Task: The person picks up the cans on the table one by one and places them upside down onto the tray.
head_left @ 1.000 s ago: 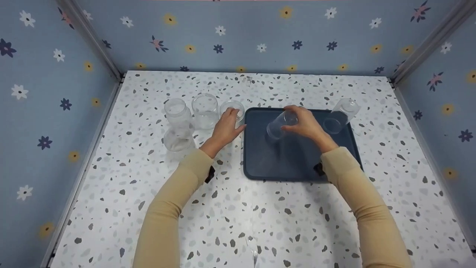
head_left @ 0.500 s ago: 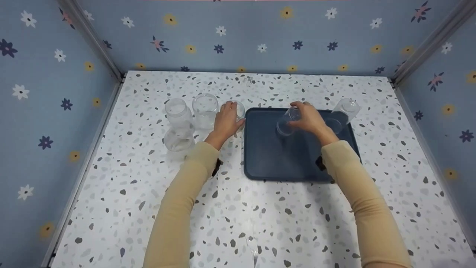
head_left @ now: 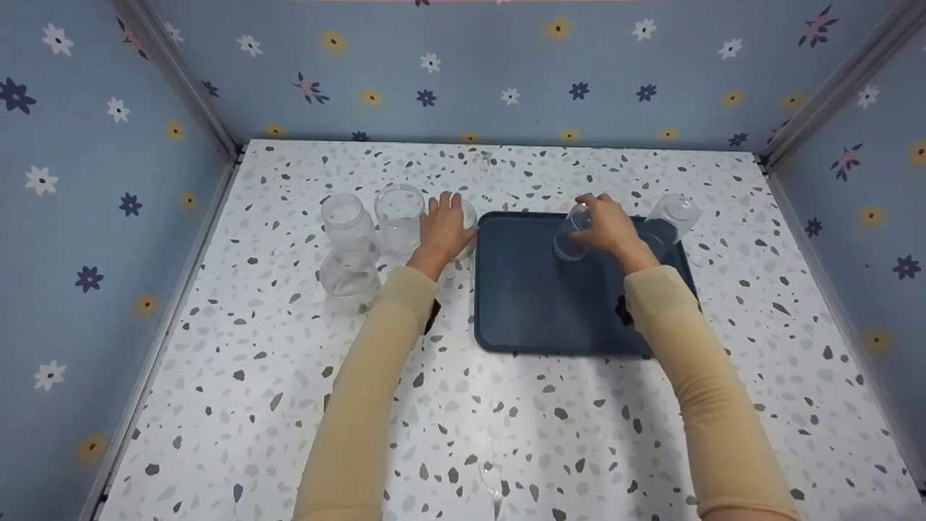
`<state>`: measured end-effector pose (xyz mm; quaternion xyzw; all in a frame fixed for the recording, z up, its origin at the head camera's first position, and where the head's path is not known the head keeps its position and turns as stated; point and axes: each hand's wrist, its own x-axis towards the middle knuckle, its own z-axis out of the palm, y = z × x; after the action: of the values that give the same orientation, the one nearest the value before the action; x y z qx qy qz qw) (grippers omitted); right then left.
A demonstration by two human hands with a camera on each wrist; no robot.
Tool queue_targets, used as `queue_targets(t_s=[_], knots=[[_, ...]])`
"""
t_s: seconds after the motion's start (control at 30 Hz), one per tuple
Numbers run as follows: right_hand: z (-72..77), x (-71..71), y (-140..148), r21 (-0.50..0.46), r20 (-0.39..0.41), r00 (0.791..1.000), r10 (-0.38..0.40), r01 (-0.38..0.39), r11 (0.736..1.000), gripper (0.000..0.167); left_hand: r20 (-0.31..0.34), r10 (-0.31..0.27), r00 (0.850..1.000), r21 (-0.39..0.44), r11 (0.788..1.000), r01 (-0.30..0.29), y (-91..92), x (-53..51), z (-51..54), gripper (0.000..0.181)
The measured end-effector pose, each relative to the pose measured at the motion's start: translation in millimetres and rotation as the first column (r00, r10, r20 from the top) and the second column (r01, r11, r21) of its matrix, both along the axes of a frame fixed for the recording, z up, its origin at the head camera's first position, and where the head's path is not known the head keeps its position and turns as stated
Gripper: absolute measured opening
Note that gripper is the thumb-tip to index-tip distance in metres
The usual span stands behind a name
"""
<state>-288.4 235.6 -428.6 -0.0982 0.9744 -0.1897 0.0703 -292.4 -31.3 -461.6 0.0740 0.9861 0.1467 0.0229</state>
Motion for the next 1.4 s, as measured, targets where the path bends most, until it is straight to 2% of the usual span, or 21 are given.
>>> queue_targets(t_s=[0.2, 0.57, 0.97, 1.17, 1.4], knots=[[-1.1, -4.5, -0.1, 0.027, 0.011, 1.0, -0.017, 0.016, 0.999, 0.067, 0.013, 0.016, 1.0, -0.038, 0.999, -0.015, 0.6, -4.1, -1.2, 0.069], [-2.9, -7.4, -0.1, 0.036, 0.023, 0.999, -0.021, 0.021, 0.999, 0.068, 0.068, 0.039, 0.997, -0.023, 0.999, -0.037, 3.0, -8.7, -2.5, 0.075], [-4.6, -10.5, 0.9, 0.067, 0.045, 0.998, -0.04, 0.037, 0.997, 0.069, 0.128, 0.051, 0.991, -0.044, 0.998, -0.046, 3.9, -12.5, -2.4, 0.084], [-5.2, -11.5, -0.2, 0.082, 0.051, 0.998, -0.045, 0.041, 0.996, 0.07, 0.144, 0.057, 0.988, 0.003, 0.998, -0.058, 2.7, -13.8, -3.3, 0.085], [-6.1, -11.5, -0.5, 0.096, 0.053, 0.998, -0.046, 0.041, 0.995, 0.072, 0.135, 0.056, 0.989, 0.016, 0.998, -0.059, 3.0, -14.2, -5.7, 0.08]])
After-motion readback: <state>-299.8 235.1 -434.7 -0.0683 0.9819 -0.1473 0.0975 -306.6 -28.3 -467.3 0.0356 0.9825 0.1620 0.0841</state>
